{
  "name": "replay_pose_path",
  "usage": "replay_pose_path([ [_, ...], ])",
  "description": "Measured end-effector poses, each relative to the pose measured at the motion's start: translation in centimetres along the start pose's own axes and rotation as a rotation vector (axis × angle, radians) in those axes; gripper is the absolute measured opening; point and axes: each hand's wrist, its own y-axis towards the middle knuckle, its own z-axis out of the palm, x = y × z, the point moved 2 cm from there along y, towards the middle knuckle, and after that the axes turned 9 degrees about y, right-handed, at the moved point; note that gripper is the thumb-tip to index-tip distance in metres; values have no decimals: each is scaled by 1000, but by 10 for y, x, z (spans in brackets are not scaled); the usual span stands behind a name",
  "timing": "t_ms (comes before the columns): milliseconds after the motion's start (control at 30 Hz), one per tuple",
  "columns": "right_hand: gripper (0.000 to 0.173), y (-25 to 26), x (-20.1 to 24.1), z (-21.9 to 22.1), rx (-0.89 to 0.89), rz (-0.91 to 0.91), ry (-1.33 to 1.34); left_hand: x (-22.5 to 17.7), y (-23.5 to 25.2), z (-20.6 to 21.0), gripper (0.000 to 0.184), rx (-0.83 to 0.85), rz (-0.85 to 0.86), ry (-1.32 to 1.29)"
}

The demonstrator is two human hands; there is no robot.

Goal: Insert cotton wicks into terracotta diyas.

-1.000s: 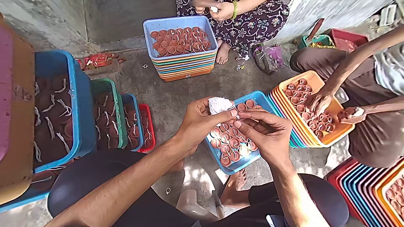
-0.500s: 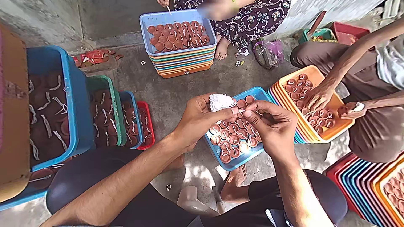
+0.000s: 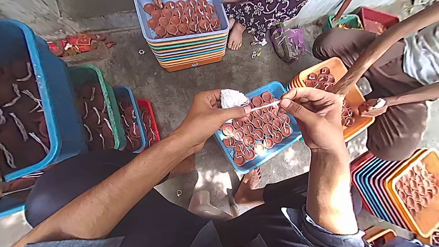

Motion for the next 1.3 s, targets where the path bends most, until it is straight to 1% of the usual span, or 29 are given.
replay_pose_path([
  [67, 16, -2, -1, -15, -29, 94, -24, 2, -1, 0, 28, 3, -20, 15],
  [133, 14, -1, -10, -32, -102, 170, -34, 2, -1, 0, 28, 2, -36, 18],
  [267, 12, 5, -41, -63, -252, 243, -55, 0, -1, 0, 28, -19, -44, 0],
  [333, 12, 9, -63, -73, -377, 288, -61, -1, -1, 0, 28, -25, -44, -9],
  [467, 9, 24, -130, -92, -664, 332, -7, -1, -1, 1, 27, -24, -37, -25],
  [533, 8, 34, -170, -101, -763, 321, 7, -2, -1, 1, 26, -23, -36, -24],
  [600, 9, 44, -208, -112, -823, 318, -6, -1, -1, 0, 26, -23, -28, -25],
  [667, 13, 50, -238, -123, -833, 317, -60, 1, -1, -2, 26, -29, -21, -28],
  [733, 14, 54, -256, -133, -806, 327, -164, 1, -1, -4, 25, -31, -16, -28],
  [833, 17, 52, -270, -147, -720, 428, -438, 1, -1, -3, 24, -24, -19, -42],
  [900, 20, 50, -272, -153, -637, 490, -596, 1, 2, -2, 25, -15, -29, -64],
  [1033, 20, 47, -261, -148, -543, 525, -806, 1, 3, 1, 25, 10, -42, -59],
  [1167, 21, 42, -263, -146, -502, 530, -894, 0, 1, 1, 24, 14, -35, -49],
  [1300, 20, 41, -259, -142, -507, 552, -938, -2, 2, 0, 24, -11, -54, -62],
])
